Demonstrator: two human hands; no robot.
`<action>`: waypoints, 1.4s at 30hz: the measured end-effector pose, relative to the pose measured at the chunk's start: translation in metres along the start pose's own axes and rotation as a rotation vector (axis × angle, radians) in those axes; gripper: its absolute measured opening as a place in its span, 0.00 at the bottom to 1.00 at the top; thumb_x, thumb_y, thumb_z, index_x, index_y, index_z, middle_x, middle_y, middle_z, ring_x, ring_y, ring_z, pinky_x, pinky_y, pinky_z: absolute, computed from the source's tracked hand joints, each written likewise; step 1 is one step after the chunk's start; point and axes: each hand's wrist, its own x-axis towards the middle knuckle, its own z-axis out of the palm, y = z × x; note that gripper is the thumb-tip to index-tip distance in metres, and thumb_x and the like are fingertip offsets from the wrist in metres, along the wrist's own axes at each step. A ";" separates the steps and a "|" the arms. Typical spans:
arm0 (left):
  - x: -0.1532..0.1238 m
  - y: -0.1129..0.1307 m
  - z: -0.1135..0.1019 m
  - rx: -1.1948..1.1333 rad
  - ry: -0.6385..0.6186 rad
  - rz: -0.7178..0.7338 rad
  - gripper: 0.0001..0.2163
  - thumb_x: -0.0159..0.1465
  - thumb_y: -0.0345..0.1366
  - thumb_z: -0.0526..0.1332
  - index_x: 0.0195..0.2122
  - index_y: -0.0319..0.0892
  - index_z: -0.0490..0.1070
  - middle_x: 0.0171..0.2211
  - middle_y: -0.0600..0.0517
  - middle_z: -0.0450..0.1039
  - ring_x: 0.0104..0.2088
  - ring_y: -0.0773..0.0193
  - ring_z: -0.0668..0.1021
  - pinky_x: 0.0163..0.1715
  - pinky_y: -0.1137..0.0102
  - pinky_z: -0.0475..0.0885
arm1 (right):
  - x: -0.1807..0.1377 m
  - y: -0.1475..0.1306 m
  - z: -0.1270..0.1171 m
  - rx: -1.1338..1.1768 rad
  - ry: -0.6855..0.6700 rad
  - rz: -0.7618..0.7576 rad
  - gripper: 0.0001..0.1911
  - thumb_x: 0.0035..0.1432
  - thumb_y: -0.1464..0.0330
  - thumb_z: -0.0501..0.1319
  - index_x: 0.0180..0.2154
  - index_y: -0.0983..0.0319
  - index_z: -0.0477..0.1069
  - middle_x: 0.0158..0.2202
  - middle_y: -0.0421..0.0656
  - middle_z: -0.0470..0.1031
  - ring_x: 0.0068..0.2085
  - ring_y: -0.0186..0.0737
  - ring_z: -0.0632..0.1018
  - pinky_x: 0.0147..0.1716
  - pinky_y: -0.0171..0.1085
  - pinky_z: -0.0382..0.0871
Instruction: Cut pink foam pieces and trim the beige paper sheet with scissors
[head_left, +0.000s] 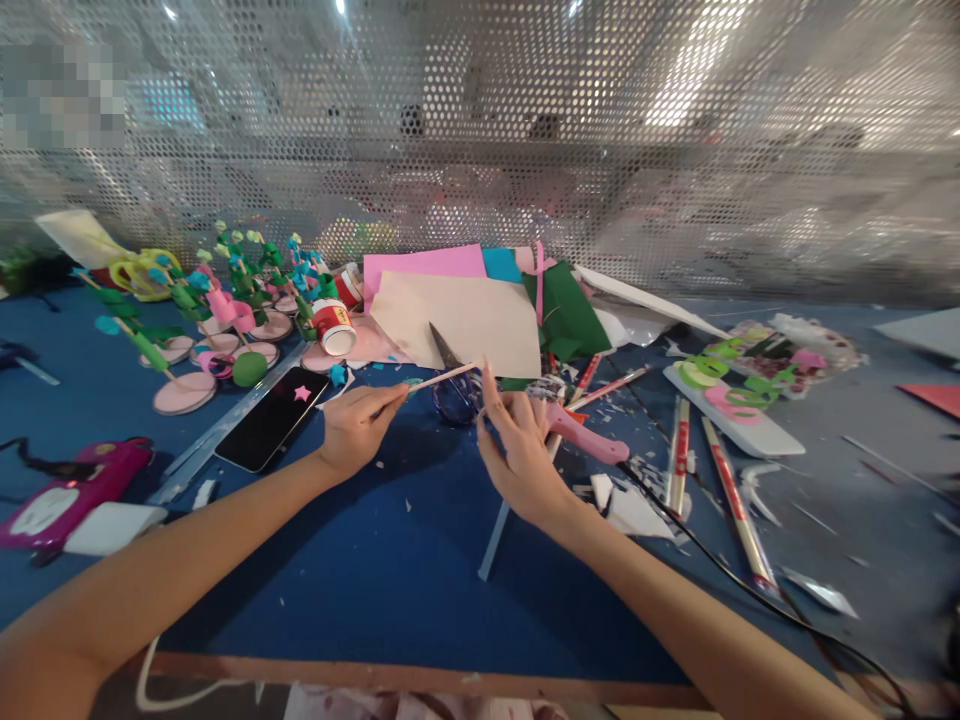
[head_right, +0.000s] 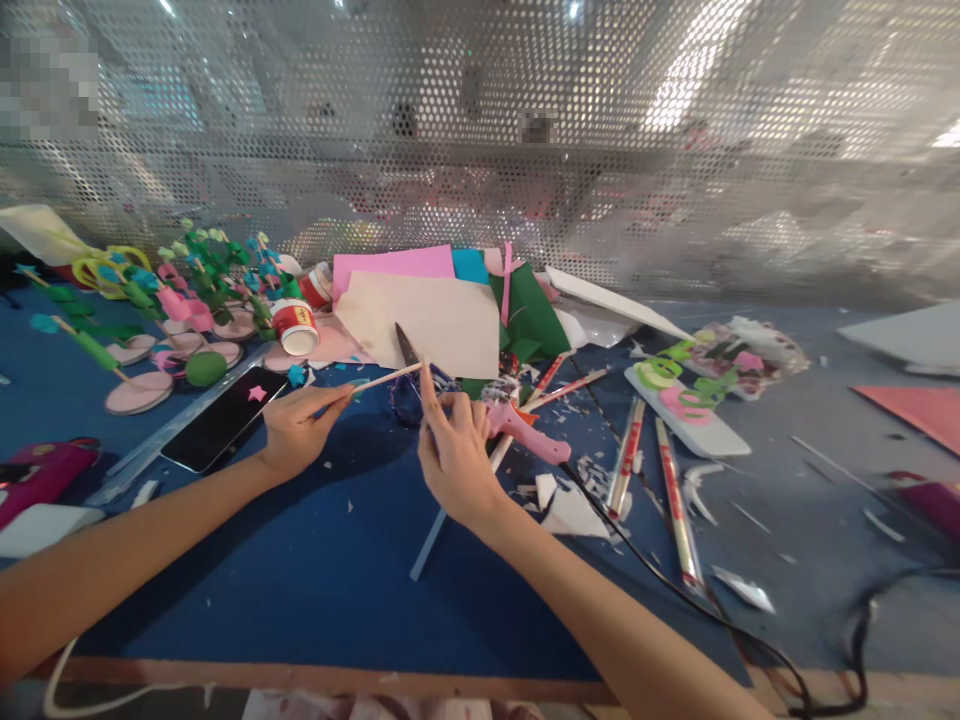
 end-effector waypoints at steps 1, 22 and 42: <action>0.000 0.000 0.000 -0.006 -0.007 0.001 0.05 0.54 0.28 0.61 0.32 0.40 0.74 0.26 0.51 0.77 0.24 0.69 0.77 0.25 0.74 0.73 | -0.001 -0.001 0.001 0.003 -0.035 -0.028 0.32 0.57 0.71 0.45 0.61 0.52 0.37 0.38 0.47 0.61 0.38 0.44 0.60 0.40 0.45 0.57; -0.001 -0.001 0.002 -0.028 -0.046 -0.042 0.05 0.55 0.29 0.61 0.32 0.40 0.74 0.28 0.51 0.78 0.26 0.69 0.78 0.26 0.75 0.74 | 0.000 0.001 0.007 -0.170 -0.031 -0.068 0.32 0.56 0.74 0.46 0.60 0.48 0.41 0.39 0.47 0.59 0.37 0.44 0.59 0.37 0.43 0.57; -0.001 -0.001 0.002 -0.004 -0.059 -0.041 0.06 0.55 0.30 0.60 0.33 0.39 0.74 0.28 0.50 0.78 0.26 0.67 0.78 0.26 0.74 0.74 | -0.002 -0.004 0.006 -0.155 -0.036 -0.090 0.33 0.56 0.74 0.46 0.60 0.49 0.39 0.39 0.47 0.58 0.37 0.44 0.59 0.37 0.43 0.58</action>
